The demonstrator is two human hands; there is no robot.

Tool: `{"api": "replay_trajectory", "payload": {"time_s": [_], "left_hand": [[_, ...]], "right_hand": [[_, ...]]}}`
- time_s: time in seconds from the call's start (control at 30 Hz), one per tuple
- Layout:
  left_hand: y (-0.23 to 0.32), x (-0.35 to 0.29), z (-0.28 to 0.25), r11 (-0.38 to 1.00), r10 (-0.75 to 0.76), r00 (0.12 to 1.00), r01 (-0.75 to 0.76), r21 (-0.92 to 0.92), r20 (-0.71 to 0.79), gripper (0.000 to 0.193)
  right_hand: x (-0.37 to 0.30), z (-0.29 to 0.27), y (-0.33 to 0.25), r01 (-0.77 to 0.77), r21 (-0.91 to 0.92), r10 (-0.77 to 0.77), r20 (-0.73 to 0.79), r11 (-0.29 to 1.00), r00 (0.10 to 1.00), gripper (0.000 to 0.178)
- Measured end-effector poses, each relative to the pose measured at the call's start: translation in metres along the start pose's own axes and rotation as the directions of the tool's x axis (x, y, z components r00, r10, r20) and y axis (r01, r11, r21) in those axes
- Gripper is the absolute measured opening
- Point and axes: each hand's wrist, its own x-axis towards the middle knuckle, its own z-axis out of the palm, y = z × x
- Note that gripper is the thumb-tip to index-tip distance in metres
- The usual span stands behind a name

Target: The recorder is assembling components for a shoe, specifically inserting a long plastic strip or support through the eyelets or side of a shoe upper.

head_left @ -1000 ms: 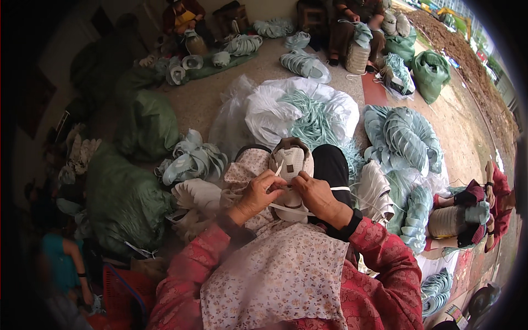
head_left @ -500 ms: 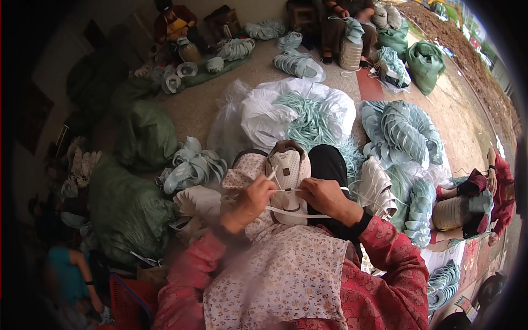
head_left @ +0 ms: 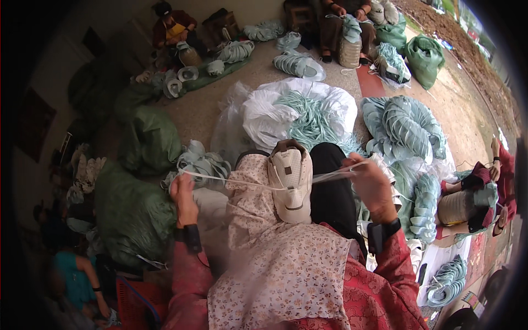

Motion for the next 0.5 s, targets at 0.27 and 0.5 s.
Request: {"api": "replay_trajectory", "payload": {"time_s": [0.27, 0.5], "left_hand": [[-0.008, 0.024, -0.006, 0.281, -0.012, 0.623, 0.752, -0.596, 0.782, 0.02], [-0.099, 0.142, -0.241, 0.725, -0.05, 0.87, 0.37, -0.581, 0.491, 0.021]], "right_hand": [[-0.09, -0.143, -0.108, 0.543, 0.528, -0.392, -0.377, 0.654, 0.839, 0.016], [-0.17, -0.288, -0.14, 0.628, 0.428, -0.386, -0.525, 0.65, 0.758, 0.015]]}}
